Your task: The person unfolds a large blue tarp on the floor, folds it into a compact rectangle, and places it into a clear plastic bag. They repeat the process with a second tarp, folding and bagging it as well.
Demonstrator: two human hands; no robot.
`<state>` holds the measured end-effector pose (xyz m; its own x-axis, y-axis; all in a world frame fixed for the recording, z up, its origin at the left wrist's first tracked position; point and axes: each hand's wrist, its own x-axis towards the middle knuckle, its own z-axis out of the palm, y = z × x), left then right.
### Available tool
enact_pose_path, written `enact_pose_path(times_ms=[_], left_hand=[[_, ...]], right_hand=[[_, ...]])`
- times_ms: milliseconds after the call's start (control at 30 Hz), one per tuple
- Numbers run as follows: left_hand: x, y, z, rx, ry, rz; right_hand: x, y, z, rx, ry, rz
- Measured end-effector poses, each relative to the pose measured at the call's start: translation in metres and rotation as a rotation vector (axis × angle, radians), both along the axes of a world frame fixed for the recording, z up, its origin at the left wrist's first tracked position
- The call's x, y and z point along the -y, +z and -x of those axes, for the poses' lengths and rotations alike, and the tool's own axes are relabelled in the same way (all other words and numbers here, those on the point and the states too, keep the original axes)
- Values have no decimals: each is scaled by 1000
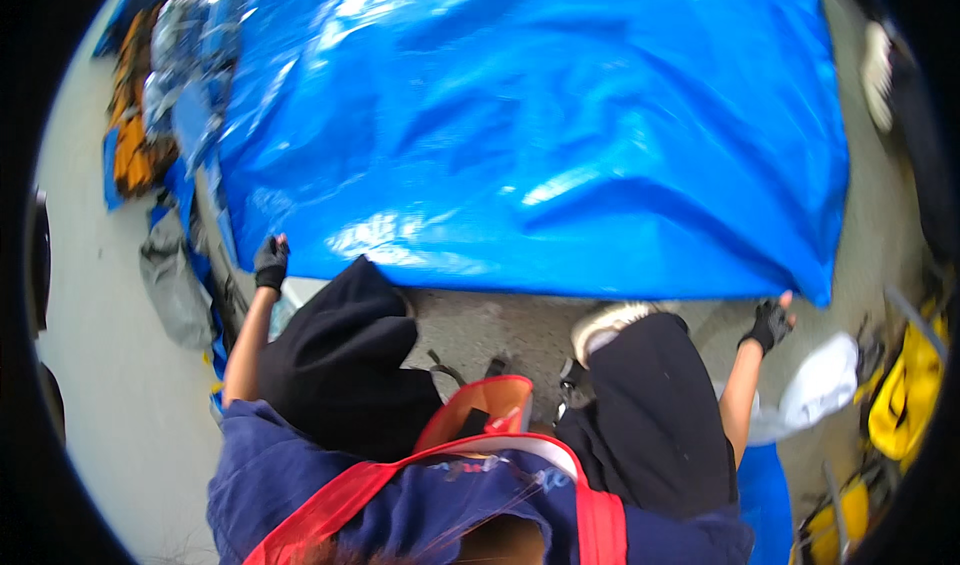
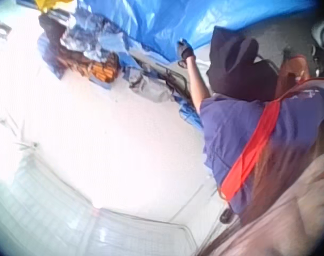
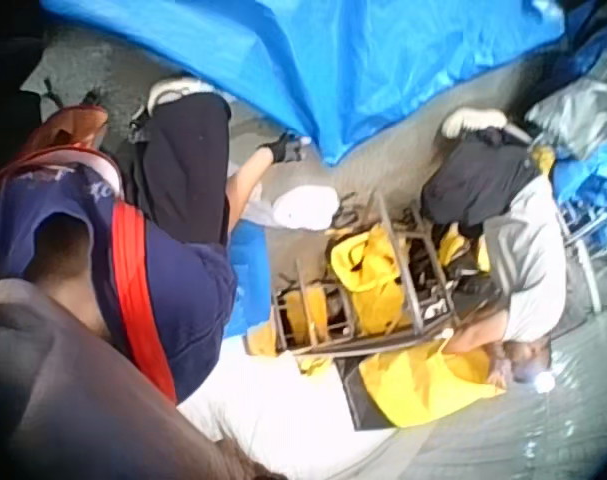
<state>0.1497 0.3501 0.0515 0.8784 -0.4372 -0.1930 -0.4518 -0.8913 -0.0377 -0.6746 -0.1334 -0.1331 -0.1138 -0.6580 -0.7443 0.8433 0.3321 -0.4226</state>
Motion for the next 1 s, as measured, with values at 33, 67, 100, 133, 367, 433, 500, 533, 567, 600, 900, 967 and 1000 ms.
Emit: enact_pose_path(times_ms=[33,67,100,133,367,433,500,533,567,600,900,967,1000], left_hand=[[-57,-11,4,145,228,-92],[-96,-30,13,291,171,-67],[-126,-57,17,-234,855,263],[-145,-78,30,-632,1271,452],[-85,-145,15,-792,1060,1710],[-68,-116,-10,-840,844,1733],[-73,-91,-23,-571,619,1607],[-79,-89,-25,-392,644,1406],[-91,-87,-26,-215,491,1302],[-104,-95,-22,-323,650,1325],[-180,-141,-14,-1228,1508,1548],[-143,-113,-22,-713,1332,837],[-112,-99,-25,-291,1002,763]], right_hand=[[-12,-4,-17,-233,133,5],[-22,-13,-33,-597,198,-15],[-31,-19,-46,-722,361,-54],[-35,-29,-55,-708,304,-110],[33,-47,-47,-824,283,-340],[68,-22,-21,-1012,239,49],[81,3,8,-1305,406,71],[86,14,20,-1402,519,49],[80,10,23,-1366,866,-396],[79,15,29,-1386,1095,-923],[30,9,-43,-557,419,18],[32,32,-37,-732,252,-191],[34,44,-31,-855,282,-182]])
